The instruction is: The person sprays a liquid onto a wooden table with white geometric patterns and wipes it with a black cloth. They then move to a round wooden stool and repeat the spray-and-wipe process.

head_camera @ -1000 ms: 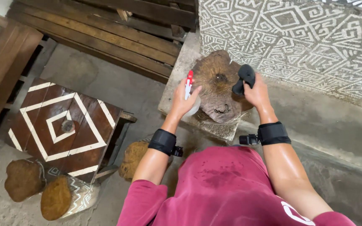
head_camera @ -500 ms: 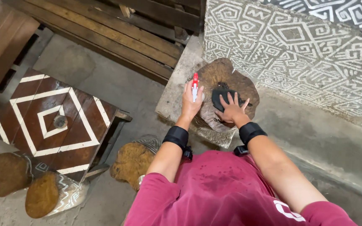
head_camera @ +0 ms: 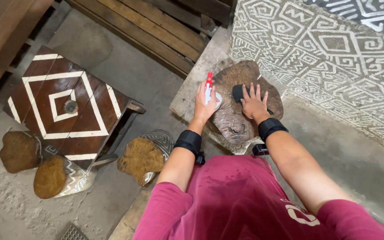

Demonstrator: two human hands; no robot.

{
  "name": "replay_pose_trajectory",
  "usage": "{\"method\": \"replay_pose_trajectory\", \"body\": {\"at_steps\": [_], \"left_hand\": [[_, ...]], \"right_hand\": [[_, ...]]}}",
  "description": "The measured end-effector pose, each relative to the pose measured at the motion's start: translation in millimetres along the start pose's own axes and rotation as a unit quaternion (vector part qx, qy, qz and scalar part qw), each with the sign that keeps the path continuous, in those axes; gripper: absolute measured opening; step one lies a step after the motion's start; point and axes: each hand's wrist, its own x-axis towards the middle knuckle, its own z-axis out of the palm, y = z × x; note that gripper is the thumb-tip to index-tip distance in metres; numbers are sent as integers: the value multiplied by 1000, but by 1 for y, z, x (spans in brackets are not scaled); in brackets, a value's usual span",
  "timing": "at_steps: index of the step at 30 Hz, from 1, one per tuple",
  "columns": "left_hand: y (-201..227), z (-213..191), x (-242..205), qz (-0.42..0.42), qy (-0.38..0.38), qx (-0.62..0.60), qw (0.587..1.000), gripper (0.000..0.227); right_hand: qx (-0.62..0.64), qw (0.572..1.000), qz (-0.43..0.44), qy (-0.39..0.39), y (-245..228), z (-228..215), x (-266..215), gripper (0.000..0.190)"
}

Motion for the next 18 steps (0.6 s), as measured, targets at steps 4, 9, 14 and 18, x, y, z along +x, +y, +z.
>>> {"method": "replay_pose_trajectory", "body": {"at_steps": [4, 9, 14, 18], "left_hand": [[-30, 13, 15, 107, 41, 57, 992, 25], [1, 15, 21, 19, -13, -34, 999, 25], [-16, 25, 34, 43, -4, -30, 999, 22], [-20, 27, 38, 70, -3, -43, 997, 24]], "right_hand": [[9, 1000, 8, -8, -1, -13, 11, 69], [-43, 993, 4, 112, -9, -2, 0, 67], [-14, 986, -149, 79, -10, -1, -42, 75], [-90, 983, -162, 4, -3, -17, -46, 86]]}}
